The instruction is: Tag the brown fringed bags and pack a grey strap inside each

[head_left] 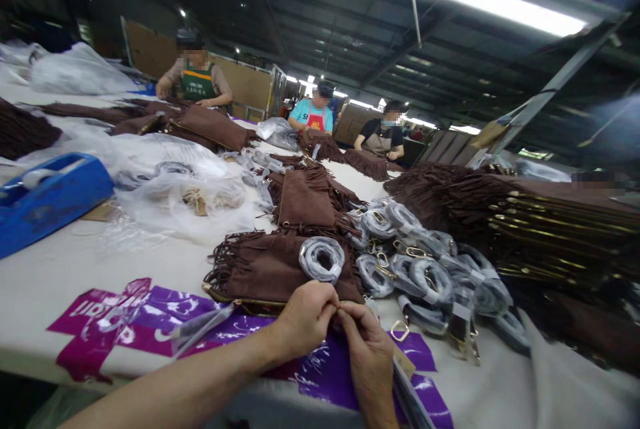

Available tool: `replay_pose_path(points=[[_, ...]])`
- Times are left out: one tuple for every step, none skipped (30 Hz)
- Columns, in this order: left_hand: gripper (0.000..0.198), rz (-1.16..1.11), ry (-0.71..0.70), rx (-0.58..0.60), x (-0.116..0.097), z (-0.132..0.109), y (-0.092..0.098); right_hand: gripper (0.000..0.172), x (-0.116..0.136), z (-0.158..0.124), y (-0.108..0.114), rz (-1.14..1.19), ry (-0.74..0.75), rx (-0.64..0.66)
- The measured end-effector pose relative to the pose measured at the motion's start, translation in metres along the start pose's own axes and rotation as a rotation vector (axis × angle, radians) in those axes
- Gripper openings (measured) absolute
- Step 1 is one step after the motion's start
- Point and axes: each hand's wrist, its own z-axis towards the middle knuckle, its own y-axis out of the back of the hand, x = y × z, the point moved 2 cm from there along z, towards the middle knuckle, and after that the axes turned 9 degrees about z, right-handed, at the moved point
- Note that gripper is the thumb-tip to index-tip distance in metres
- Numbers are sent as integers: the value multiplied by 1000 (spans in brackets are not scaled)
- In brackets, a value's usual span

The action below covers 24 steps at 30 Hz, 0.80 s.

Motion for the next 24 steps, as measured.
replay_pose_path(points=[[13,0,-6,25,-1,1,8,31,4,3,2,-11,-33,13],[12,8,-18,53,-2,1,18,37,10,8,3,-36,-56,7],[14,33,-32,80,-4,1,30,44,17,15,4,-80,-68,-9],[21,89,-45,106,-5,0,43,50,26,25,3,-144,-66,-30],[30,178,-54,137,-5,-1,56,54,34,37,1,-221,-60,-46],[37,296,-57,175,-4,-2,68,55,41,49,-5,-315,-48,-26],[41,431,-56,221,-2,-5,77,57,47,62,-12,-405,-39,13],[40,566,-56,270,1,-7,84,59,51,74,-20,-425,-41,27],[36,684,-63,320,5,-10,89,60,53,84,-28,-437,-50,46],[30,774,-76,364,10,-13,91,60,55,92,-35,-431,-59,61],[22,832,-93,397,14,-16,92,58,55,97,-40,-409,-68,73],[14,860,-105,413,18,-18,91,55,56,99,-43,-383,-75,90],[10,866,-104,410,21,-19,91,52,57,98,-43,-349,-82,110],[12,858,-84,394,24,-18,90,49,59,94,-40,-307,-92,135],[15,843,-48,368,26,-16,91,48,62,88,-35,-263,-107,161],[16,826,-2,340,27,-13,93,48,65,80,-28,-225,-120,188],[17,809,43,313,27,-8,96,49,69,71,-21,-179,-146,212],[18,791,82,288,28,-3,100,49,72,61,-13,-117,-189,229],[19,772,113,264,27,2,104,49,75,50,-7,-41,-252,242],[20,755,134,239,27,8,109,50,76,39,-3,37,-331,250],[19,742,145,212,25,12,112,51,77,29,-1,111,-416,256],[19,734,149,186,24,16,115,52,76,19,-3,167,-494,274],[19,731,148,162,22,19,116,53,74,10,-7,192,-557,313],[20,733,144,142,19,20,117,53,71,2,-14,178,-596,374]])
